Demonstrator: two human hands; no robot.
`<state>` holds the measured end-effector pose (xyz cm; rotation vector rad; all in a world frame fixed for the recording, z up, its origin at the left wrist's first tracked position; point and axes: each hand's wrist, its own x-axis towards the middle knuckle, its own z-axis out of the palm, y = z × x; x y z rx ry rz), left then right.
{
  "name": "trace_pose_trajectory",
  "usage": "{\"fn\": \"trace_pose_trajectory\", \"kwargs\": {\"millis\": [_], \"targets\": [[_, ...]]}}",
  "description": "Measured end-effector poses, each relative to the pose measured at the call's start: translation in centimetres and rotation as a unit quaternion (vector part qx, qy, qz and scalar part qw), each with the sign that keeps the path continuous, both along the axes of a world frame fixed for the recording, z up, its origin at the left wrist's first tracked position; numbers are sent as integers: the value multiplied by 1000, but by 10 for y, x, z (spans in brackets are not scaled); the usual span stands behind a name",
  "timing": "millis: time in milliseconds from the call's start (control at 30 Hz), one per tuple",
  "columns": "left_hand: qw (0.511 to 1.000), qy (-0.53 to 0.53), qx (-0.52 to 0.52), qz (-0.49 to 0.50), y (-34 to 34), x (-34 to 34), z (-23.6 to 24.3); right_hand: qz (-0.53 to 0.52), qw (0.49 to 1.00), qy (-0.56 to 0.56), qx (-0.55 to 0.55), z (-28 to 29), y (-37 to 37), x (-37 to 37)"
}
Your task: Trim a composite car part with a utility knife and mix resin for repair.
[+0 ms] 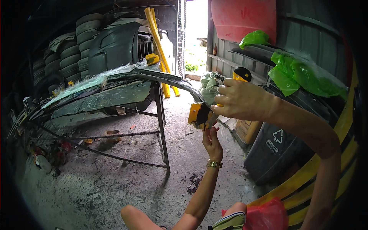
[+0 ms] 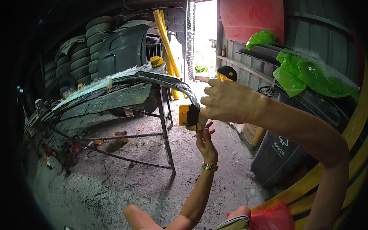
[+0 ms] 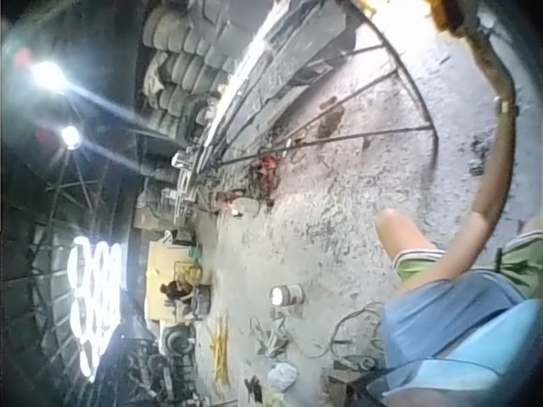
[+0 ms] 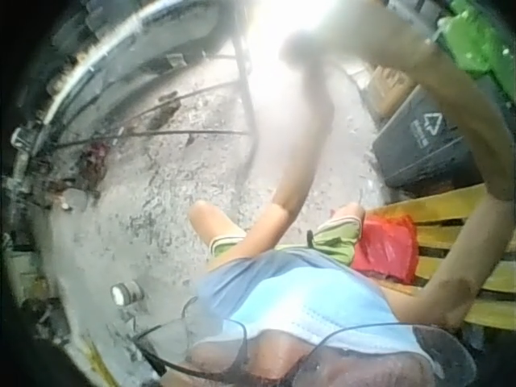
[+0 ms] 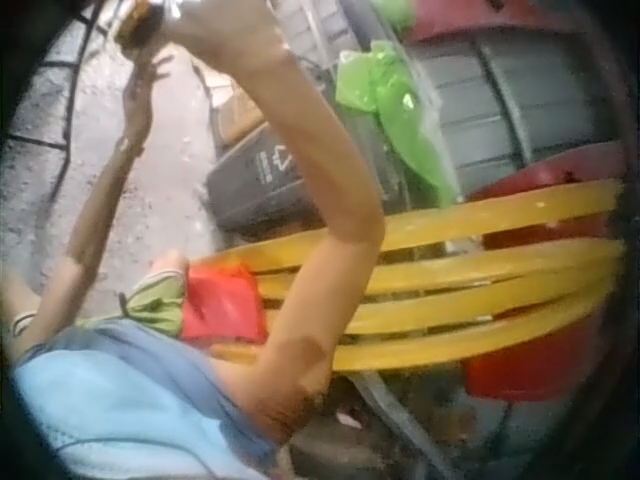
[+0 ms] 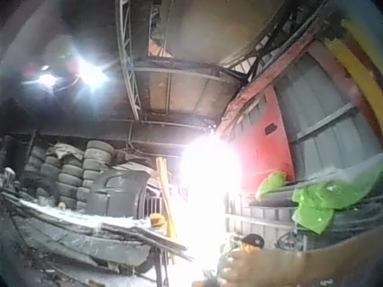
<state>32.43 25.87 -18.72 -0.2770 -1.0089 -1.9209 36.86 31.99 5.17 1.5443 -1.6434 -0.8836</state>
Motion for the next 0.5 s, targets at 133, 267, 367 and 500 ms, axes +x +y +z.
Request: {"fn": "trace_pose_trajectory", "kwargs": {"millis": [133,267,367,500], "targets": [[1000,-24,17,-1,1,2,-8,12,1000,-16,10,-9,-10,-3],[999,-40,19,-9,1,-5,-16,3,1000,27,9,-17,-14,10],[998,-46,31,-35,3,-4,-12,8,1000,27,-1,-22,-14,8],[996,4,73,-42,16,2,6,9,999,41,-4,-25,-14,9]]}}
